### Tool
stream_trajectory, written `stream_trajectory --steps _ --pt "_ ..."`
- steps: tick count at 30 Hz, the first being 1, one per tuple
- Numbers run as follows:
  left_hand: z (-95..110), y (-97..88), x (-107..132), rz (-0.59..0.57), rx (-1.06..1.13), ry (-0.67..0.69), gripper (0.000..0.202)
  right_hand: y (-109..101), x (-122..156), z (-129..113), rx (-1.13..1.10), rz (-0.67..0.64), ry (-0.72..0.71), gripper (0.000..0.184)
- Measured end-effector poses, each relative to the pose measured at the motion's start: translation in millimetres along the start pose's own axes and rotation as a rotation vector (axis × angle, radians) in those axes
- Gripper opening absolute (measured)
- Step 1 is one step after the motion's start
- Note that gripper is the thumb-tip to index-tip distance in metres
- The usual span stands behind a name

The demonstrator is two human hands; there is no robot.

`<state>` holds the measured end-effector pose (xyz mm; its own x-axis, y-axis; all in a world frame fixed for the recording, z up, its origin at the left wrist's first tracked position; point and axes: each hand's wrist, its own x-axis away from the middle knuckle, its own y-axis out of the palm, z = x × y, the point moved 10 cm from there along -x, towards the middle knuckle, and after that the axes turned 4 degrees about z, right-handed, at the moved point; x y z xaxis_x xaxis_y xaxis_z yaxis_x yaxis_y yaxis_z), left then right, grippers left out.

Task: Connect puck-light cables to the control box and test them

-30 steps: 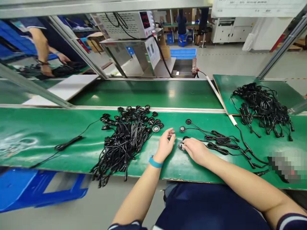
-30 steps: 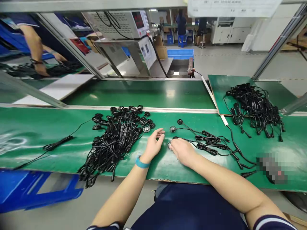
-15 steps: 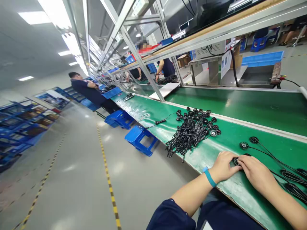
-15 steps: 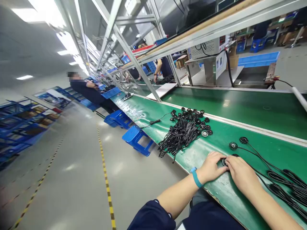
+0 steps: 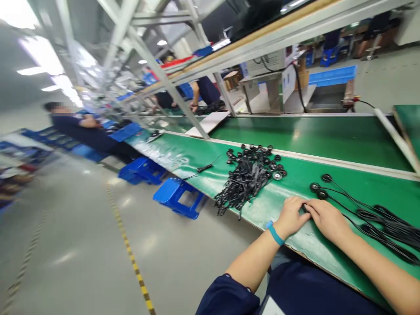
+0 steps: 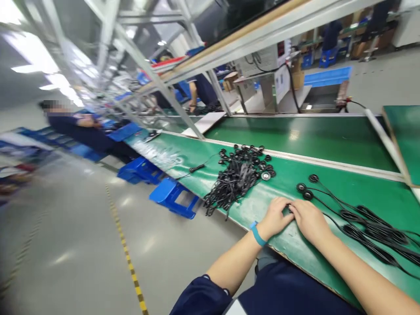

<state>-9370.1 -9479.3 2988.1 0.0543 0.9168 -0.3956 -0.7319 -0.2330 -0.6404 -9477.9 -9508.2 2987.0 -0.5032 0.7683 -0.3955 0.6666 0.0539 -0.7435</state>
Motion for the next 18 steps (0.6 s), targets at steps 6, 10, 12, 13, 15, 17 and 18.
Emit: stream_trajectory --steps 6,10,12,13,15,17,18 --pt "-6 -2.2 8 0.014 -0.015 0.01 0.025 0 -3 -13 0.068 -0.145 0.157 0.024" --pt "-26 4.5 1 -0.031 -0.102 0.018 0.038 5 -4 -4 0.056 -0.134 0.184 0.021" --pt "-33 4.8 1 -0.051 -0.145 -0.007 0.046 6 0 1 0.059 -0.109 0.252 0.03" --pt "-35 3.7 2 -0.054 -0.169 -0.023 0.049 8 2 2 0.052 -0.105 0.283 0.032" --pt "-40 0.7 4 -0.054 -0.216 -0.057 0.054 12 5 -1 0.022 -0.113 0.307 0.029" --pt "-44 -1.2 5 -0.053 -0.248 -0.088 0.056 16 6 -4 -0.016 -0.134 0.289 0.026" --pt "-46 -1.4 4 -0.055 -0.255 -0.102 0.057 17 6 -4 -0.034 -0.144 0.286 0.026"
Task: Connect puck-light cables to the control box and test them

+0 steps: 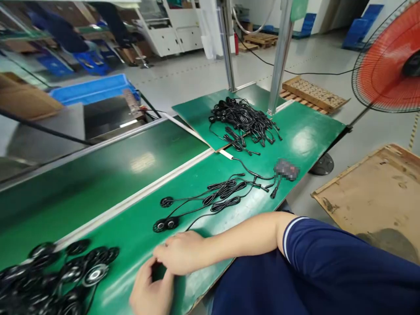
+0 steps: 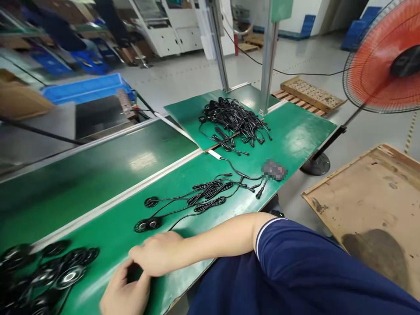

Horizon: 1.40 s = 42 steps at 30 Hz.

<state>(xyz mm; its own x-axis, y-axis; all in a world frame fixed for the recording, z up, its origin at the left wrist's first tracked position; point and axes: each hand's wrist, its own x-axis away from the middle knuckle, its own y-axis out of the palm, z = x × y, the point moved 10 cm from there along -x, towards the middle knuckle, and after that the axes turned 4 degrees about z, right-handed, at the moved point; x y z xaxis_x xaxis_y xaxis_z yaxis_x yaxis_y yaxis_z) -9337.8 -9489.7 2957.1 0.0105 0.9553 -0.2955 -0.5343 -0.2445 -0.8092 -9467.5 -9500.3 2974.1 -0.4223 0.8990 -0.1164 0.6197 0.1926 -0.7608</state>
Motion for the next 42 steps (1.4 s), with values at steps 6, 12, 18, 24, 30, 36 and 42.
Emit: stream_trajectory --steps 6,12,18,24,30,36,42 --pt "6 -3.7 0 -0.014 0.02 -0.054 0.057 -4 -5 7 -0.075 -0.09 0.033 0.03" --pt "16 -1.0 -2 -0.025 0.094 -0.049 0.055 -11 -7 17 -0.08 -0.111 0.056 0.027" --pt "36 -9.0 2 -0.009 0.18 -0.026 0.038 -26 -1 2 -0.227 0.019 0.037 0.013" --pt "49 -12.8 5 0.063 0.29 0.043 0.026 -6 0 18 -0.303 0.111 -0.017 0.028" --pt "30 -10.2 4 0.13 0.328 -0.028 0.054 10 -12 31 -0.298 0.066 -0.103 0.04" --pt "29 -9.2 7 0.111 0.378 -0.036 0.067 12 -9 36 -0.214 0.015 -0.026 0.041" --pt "26 -8.9 6 0.105 0.417 -0.053 0.067 8 -13 24 -0.16 0.053 -0.132 0.036"
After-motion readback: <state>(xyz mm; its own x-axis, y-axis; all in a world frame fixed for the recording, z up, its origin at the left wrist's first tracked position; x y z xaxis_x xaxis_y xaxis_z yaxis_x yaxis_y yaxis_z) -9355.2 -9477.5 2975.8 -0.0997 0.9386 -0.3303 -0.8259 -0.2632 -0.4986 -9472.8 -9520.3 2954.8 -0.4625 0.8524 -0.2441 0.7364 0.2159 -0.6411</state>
